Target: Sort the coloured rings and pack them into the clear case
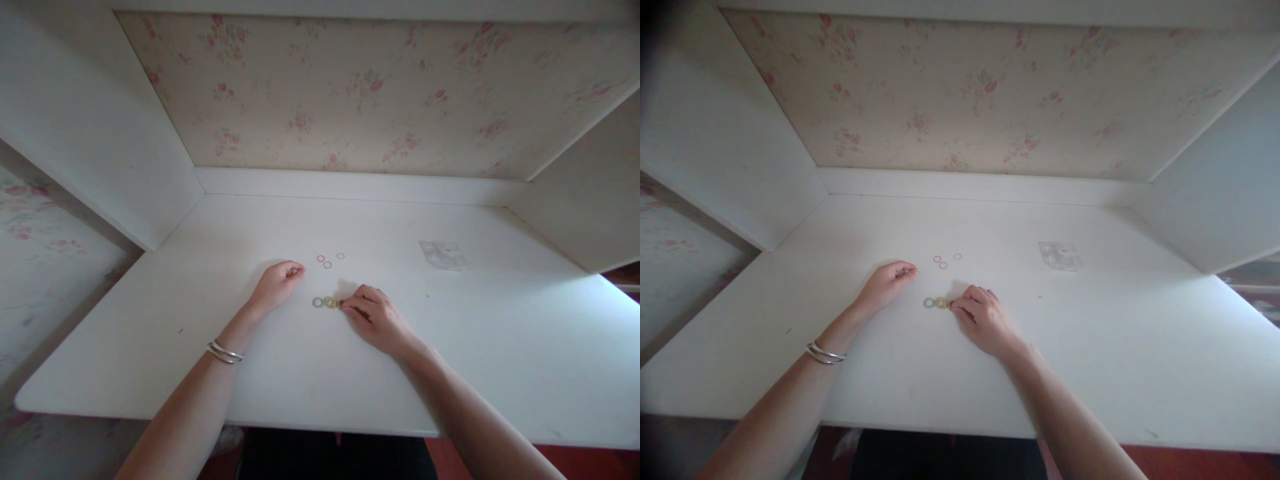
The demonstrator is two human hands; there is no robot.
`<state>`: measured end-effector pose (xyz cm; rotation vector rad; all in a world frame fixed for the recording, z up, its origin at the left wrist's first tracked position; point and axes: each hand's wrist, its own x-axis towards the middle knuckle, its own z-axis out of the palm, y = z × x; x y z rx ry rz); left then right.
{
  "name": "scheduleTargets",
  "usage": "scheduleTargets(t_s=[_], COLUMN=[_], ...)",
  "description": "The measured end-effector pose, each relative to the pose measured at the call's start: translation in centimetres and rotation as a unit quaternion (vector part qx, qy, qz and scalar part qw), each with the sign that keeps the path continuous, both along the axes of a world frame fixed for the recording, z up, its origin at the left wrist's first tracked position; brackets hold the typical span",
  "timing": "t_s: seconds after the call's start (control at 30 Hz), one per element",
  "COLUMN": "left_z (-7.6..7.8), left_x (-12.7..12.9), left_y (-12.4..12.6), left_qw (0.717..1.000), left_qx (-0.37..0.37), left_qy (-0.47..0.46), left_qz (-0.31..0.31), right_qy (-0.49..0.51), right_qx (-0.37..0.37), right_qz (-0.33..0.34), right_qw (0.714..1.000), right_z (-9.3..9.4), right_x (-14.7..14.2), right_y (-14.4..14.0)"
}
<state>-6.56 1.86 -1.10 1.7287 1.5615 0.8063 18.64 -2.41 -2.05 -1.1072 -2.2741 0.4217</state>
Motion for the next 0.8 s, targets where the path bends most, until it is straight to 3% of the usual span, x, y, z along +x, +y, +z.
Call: scheduleTargets(t_s=[0.2,0.33,0.5,0.8], left_z=[0.0,0.1,-0.1,0.5], left_x=[0.0,0.2,0.8,3.5], left_y=[-0.1,-0.4,-0.5,1.8], left_qw=[1.000,1.000,0.996,0.975], left_qx=[0.002,0.010,0.036,0.046], left_qy=[0.003,0.029,0.083,0.219], left_qz=[0.003,0.000,-0.002,-0.008], right_qy=[0.078,0.169,0.209,0.221], right_qx=[-0.026,-0.036,-0.060,-0.125], right_qz=[-0.031,-0.127,-0.228,-0.260], right_qw=[0.996,0.977,0.949,0.931], right_z=[0.1,0.3,0.3,0.2], right_x=[-0.1,0.5,1.5,1.7], right_y=[-0.2,0.4,1.9,2.7])
